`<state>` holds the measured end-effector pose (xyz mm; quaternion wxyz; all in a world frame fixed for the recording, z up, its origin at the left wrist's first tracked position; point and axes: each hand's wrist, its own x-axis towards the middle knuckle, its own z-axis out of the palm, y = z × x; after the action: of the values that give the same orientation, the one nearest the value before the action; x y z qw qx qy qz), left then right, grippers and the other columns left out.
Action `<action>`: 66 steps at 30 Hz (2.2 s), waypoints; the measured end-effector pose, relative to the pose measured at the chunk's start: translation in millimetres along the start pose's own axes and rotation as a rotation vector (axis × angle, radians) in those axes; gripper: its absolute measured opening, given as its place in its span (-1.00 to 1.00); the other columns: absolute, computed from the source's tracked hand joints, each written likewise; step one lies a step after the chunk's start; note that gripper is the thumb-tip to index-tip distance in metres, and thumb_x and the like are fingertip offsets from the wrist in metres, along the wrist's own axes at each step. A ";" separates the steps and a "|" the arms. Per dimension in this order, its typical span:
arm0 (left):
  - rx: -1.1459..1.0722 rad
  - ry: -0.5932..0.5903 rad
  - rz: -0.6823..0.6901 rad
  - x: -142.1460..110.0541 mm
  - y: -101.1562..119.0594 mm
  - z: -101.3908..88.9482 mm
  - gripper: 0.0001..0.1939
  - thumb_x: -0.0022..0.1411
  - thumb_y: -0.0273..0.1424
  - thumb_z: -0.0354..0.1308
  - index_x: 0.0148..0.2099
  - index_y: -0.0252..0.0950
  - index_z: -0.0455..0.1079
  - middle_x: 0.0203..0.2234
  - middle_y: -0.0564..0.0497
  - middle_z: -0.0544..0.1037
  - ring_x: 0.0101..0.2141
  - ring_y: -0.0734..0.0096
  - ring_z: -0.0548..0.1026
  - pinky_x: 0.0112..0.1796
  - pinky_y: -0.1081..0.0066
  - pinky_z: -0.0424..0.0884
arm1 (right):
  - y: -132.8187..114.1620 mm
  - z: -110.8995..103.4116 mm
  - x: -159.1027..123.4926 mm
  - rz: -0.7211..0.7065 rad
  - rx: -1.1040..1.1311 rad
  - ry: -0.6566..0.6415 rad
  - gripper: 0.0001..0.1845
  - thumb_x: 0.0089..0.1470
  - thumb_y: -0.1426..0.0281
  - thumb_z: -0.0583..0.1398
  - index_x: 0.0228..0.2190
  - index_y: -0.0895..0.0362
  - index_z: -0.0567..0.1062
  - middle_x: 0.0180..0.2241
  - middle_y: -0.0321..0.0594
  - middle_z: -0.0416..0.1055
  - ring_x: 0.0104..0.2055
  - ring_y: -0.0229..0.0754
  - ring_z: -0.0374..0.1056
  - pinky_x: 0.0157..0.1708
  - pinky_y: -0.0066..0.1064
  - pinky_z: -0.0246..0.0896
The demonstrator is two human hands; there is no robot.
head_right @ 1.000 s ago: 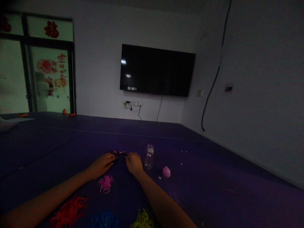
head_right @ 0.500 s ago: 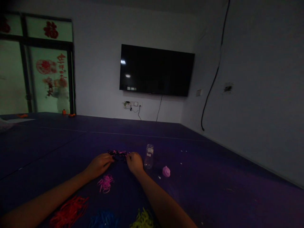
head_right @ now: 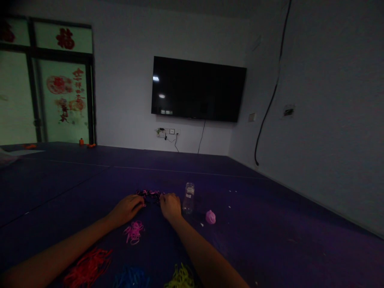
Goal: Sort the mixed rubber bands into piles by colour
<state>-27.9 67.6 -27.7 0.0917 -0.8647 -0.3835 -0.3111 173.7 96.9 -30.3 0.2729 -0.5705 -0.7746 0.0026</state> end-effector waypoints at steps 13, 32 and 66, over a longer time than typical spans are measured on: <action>-0.286 -0.150 0.127 1.4 -4.6 -7.9 -0.71 0.28 -0.30 -0.18 -0.43 -0.26 0.24 -0.41 -0.03 0.43 -0.30 0.30 0.36 -0.22 0.33 0.29 | -2.3 1.1 0.4 -0.162 -0.034 -0.073 -0.64 0.20 0.36 -0.04 -0.38 0.17 0.53 -0.29 -0.06 0.50 -0.16 -0.13 0.36 -0.09 -0.35 0.04; -0.178 0.014 0.013 2.1 11.5 -6.8 -0.59 0.33 -0.32 -0.23 -0.44 -0.30 0.33 -0.48 -0.06 0.45 -0.36 0.32 0.38 -0.25 0.30 0.31 | 4.4 5.9 5.9 -0.185 0.471 0.088 -0.68 0.13 0.42 0.02 -0.40 0.17 0.56 -0.25 -0.12 0.49 -0.19 -0.21 0.36 -0.15 -0.41 0.18; -0.053 0.023 -0.283 3.7 -6.3 5.7 -0.76 0.23 -0.43 -0.07 -0.36 -0.30 0.42 -0.40 -0.07 0.52 -0.29 0.26 0.44 -0.24 0.32 0.31 | -9.5 16.4 2.0 -0.005 1.002 -0.006 -0.48 0.10 0.08 -0.02 -0.48 0.21 0.52 -0.49 -0.12 0.51 -0.49 -0.22 0.36 -0.41 -0.40 0.23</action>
<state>-27.9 76.4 -30.4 0.0282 -0.8007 -0.4919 -0.3408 157.9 100.4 -40.4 0.5113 -0.3674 -0.6803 0.3753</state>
